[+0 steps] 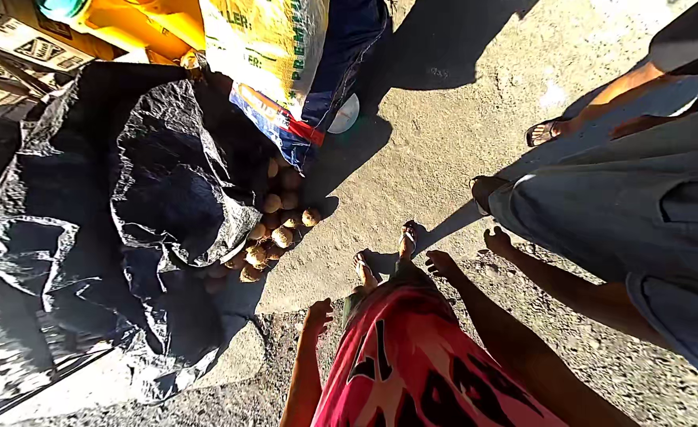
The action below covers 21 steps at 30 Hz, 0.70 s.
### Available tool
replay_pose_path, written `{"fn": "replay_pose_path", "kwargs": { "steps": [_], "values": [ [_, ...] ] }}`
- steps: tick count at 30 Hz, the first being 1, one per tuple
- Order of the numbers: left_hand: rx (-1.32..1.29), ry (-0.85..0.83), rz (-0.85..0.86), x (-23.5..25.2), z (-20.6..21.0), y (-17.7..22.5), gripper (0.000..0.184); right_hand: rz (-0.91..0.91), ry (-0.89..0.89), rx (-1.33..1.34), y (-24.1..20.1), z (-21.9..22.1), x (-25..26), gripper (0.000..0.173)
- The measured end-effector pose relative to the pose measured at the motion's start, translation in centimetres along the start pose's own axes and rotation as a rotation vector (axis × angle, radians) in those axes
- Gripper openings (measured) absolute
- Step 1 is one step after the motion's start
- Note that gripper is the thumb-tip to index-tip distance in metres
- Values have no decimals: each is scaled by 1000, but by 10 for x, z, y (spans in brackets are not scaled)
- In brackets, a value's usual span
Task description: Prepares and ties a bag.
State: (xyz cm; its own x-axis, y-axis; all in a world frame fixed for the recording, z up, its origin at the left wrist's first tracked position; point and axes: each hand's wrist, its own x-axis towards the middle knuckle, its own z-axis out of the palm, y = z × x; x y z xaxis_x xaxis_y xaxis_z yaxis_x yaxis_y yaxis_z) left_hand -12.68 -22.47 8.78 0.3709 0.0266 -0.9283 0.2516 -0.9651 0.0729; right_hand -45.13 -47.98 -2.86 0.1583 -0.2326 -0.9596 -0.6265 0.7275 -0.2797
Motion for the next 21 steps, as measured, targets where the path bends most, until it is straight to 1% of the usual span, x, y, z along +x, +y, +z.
{"fn": "replay_pose_path", "kwargs": {
  "steps": [6,7,8,9,10,11,12,13,15,16,17,18,19,20,21],
  "values": [
    [1,16,43,0,-6,28,52,38,36,83,7,-4,-4,48],
    [1,16,45,1,-6,30,52,17,46,82,9,-5,-7,48],
    [-5,15,46,1,-6,32,52,-51,65,60,12,-7,-14,48],
    [-13,10,51,-1,-7,33,52,-168,93,12,12,-12,-31,47],
    [-21,4,55,-5,-8,33,52,-274,101,-80,5,-23,-61,47],
    [-25,-4,61,-8,-9,33,52,-253,15,-211,-20,-40,-106,47],
    [-28,-13,66,-9,-11,31,53,-185,-118,-282,-51,-51,-150,49],
    [-34,-18,71,-9,-12,28,53,-580,-31,-273,-37,-45,-149,47],
    [-79,-16,80,-4,-17,20,52,-139,-15,-49,-91,-13,-171,44],
    [-109,-11,81,0,-21,13,52,-14,-26,-22,-101,-5,-165,44],
    [-143,-8,79,3,-25,6,51,0,-79,-59,-94,-3,-146,45],
    [-174,-9,79,5,-28,-3,51,-73,-118,-128,-68,-2,-111,47],
    [-201,-10,83,10,-31,-12,50,-185,-86,-171,-33,2,-65,47],
    [-216,-20,84,17,-34,-22,49,-163,-65,-158,-15,7,-31,47],
    [-212,-41,77,23,-36,-30,47,-93,-27,-123,-12,14,-14,46]
  ]
}}
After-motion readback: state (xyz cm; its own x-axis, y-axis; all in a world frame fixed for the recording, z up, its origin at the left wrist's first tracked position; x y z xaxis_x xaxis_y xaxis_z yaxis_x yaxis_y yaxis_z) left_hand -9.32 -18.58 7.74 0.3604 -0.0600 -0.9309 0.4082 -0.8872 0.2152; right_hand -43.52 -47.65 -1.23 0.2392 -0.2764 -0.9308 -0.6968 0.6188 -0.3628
